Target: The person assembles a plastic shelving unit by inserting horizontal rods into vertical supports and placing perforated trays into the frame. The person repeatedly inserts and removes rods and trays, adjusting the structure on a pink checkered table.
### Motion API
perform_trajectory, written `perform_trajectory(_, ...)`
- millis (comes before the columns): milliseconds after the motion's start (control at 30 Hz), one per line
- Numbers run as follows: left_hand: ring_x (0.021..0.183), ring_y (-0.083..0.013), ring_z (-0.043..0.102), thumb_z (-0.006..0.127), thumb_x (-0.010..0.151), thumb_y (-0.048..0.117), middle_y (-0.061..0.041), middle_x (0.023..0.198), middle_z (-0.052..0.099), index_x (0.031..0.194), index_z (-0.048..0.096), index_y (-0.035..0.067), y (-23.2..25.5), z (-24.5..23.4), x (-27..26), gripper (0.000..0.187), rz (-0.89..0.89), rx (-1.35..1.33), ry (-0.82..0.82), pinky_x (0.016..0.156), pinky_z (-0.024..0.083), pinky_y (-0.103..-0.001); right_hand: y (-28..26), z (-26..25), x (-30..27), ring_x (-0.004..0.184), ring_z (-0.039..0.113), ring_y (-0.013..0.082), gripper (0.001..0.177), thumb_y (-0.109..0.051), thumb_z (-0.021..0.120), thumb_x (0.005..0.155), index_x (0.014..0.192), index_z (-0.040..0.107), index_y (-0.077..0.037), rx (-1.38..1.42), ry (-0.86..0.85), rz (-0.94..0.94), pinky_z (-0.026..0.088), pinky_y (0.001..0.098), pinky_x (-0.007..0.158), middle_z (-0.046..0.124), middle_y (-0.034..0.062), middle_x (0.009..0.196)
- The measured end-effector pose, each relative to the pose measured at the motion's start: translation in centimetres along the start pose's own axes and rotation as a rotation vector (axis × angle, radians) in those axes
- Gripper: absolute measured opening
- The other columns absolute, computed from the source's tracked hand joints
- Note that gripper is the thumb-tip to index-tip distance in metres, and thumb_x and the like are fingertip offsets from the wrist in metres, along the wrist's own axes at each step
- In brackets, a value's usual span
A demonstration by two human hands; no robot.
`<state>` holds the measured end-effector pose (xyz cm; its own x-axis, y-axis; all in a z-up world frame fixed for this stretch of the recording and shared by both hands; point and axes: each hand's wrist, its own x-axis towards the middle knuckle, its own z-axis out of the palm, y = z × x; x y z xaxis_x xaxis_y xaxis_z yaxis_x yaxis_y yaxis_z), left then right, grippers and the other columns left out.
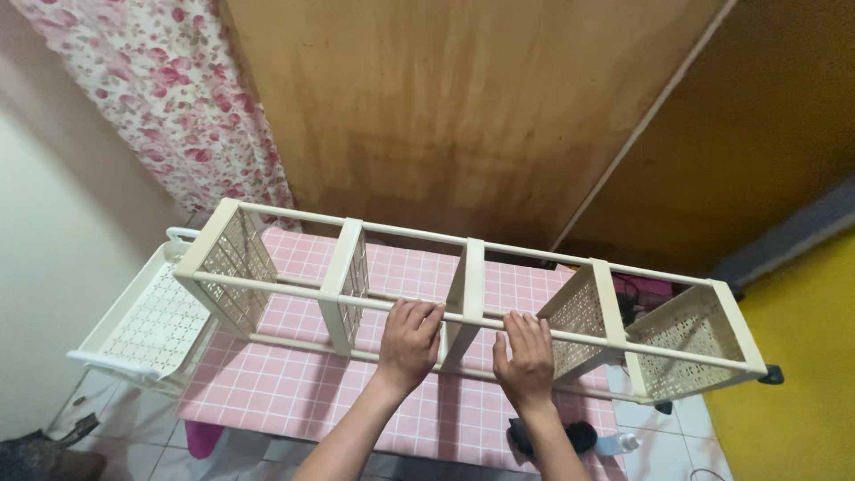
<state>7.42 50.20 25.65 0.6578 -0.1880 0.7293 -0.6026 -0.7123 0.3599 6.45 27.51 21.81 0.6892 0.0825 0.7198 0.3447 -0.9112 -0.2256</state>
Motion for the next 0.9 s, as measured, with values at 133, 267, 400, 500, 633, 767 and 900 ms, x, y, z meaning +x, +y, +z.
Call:
perform_trajectory(133, 0.116, -0.0334, 0.061, 0.066, 0.087, 0.006, -0.013, 0.118, 0.068, 0.122, 0.068, 0.002, -0.2, -0.9, -0.3, 0.036, -0.009, -0.067, -0.035, 0.107, 0.043, -0.052, -0.2, -0.1, -0.5, 0.129, 0.060, 0.0353, 0.041, -0.021, 0.067, 0.089, 0.126, 0.068, -0.002, 0.004, -0.013, 0.014, 0.037, 0.0531, 0.120, 0.069, 0.0174, 0.130)
perform_trajectory(267, 0.119, -0.0362, 0.060, 0.067, 0.088, 0.006, -0.016, 0.121, 0.066, 0.121, 0.066, 0.000, -1.1, -3.3, -0.6, 0.034, -0.001, -0.077, -0.011, 0.108, 0.046, -0.049, -0.5, -0.2, -0.1, 0.134, 0.056, 0.0373, 0.046, -0.025, 0.068, 0.090, 0.129, 0.066, -0.001, -0.019, -0.050, 0.036, 0.032, 0.0560, 0.122, 0.067, 0.0183, 0.133)
perform_trajectory(400, 0.116, -0.0355, 0.061, 0.070, 0.088, 0.008, -0.016, 0.117, 0.066, 0.118, 0.066, 0.000, -3.3, -7.1, -0.6, 0.031, -0.049, -0.019, 0.011, 0.104, 0.047, -0.047, -2.7, -0.1, 0.7, 0.136, 0.054, 0.0405, 0.049, -0.027, 0.068, 0.090, 0.131, 0.064, 0.000, -0.004, -0.011, 0.049, 0.031, 0.0582, 0.122, 0.066, 0.0207, 0.134)
perform_trajectory(500, 0.116, -0.0357, 0.061, 0.071, 0.087, 0.009, -0.016, 0.117, 0.066, 0.118, 0.066, 0.000, -6.2, -10.6, -0.5, 0.033, -0.063, 0.044, 0.007, 0.104, 0.047, -0.047, -5.3, 0.2, 2.2, 0.137, 0.054, 0.0413, 0.048, -0.028, 0.068, 0.091, 0.129, 0.065, 0.000, 0.011, 0.016, -0.010, 0.032, 0.0598, 0.121, 0.066, 0.0206, 0.134)
perform_trajectory(633, 0.117, -0.0357, 0.060, 0.073, 0.085, 0.013, -0.018, 0.119, 0.065, 0.120, 0.065, -0.001, -10.8, -14.1, 0.6, 0.039, -0.028, 0.093, -0.028, 0.104, 0.046, -0.047, -10.6, 1.3, 4.9, 0.135, 0.056, 0.0407, 0.047, -0.027, 0.069, 0.092, 0.128, 0.063, 0.002, 0.108, -0.017, -0.115, 0.037, 0.0582, 0.119, 0.066, 0.0219, 0.132)
perform_trajectory(767, 0.110, -0.0382, 0.060, 0.081, 0.079, 0.025, -0.019, 0.116, 0.066, 0.118, 0.064, -0.003, -15.4, -16.4, 1.5, 0.051, 0.045, 0.064, -0.152, 0.098, 0.046, -0.050, -16.8, 3.5, 7.5, 0.127, 0.060, 0.0394, 0.047, -0.027, 0.068, 0.093, 0.128, 0.062, 0.004, 0.223, -0.127, -0.170, 0.043, 0.0533, 0.114, 0.066, 0.0234, 0.129)
perform_trajectory(900, 0.102, -0.0373, 0.064, 0.083, 0.078, 0.030, -0.016, 0.105, 0.068, 0.112, 0.066, 0.001, -19.3, -16.5, 1.9, 0.048, 0.092, -0.061, -0.345, 0.091, 0.049, -0.048, -20.9, 7.0, 9.6, 0.122, 0.063, 0.0385, 0.043, -0.024, 0.064, 0.097, 0.129, 0.061, 0.004, 0.252, -0.255, -0.090, 0.048, 0.0483, 0.107, 0.067, 0.0227, 0.129)
